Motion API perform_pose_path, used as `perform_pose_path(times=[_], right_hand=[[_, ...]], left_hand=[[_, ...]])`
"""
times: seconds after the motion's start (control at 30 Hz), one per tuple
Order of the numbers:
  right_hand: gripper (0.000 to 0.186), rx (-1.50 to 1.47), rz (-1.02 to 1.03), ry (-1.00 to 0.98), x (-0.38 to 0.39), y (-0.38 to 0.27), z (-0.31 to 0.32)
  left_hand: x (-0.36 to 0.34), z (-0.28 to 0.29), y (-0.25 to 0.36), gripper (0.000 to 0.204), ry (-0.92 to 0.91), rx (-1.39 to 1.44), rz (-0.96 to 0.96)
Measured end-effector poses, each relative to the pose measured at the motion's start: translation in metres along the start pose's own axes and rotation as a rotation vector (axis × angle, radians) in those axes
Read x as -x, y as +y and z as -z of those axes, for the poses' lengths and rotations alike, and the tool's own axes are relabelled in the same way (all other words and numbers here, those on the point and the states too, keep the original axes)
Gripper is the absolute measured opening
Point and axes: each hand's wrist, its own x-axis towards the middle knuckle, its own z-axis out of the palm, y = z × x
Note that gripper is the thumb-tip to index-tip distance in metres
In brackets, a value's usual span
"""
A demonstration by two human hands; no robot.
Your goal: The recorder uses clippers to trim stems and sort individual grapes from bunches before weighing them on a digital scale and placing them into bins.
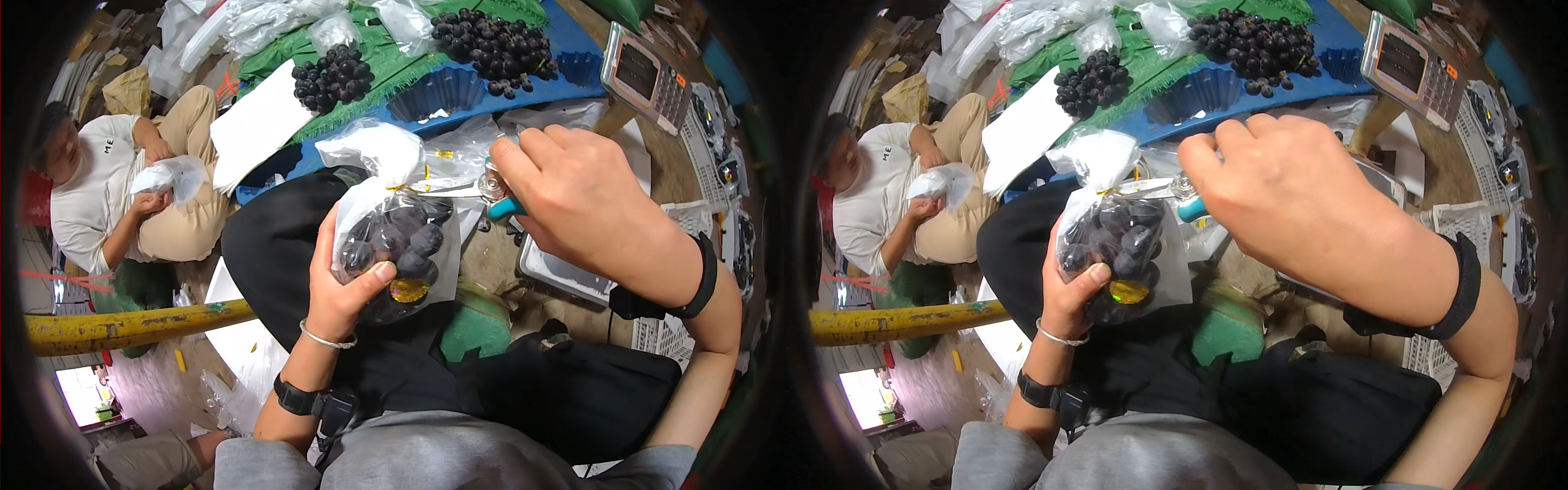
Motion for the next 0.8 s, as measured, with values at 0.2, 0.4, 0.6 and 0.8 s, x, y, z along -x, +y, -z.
perform_pose_path(times=[0.2,0.4,0.6,0.8], right_hand=[[0.020,0.139,0.031,0.006,0.007,-0.005,-0.010],[0.021,0.170,-0.017,-0.032,0.007,-0.011,-0.010],[0.020,0.180,-0.023,-0.061,0.011,-0.009,0.003],[0.024,0.263,0.019,-0.040,0.011,-0.006,-0.002]], left_hand=[[0.007,-0.014,0.003,0.078,0.017,-0.092,0.051],[0.006,-0.009,0.006,0.080,-0.066,-0.061,0.083],[0.001,-0.003,0.010,0.081,-0.099,-0.106,0.063],[-0.001,-0.006,0.012,0.083,-0.116,-0.133,0.099]])
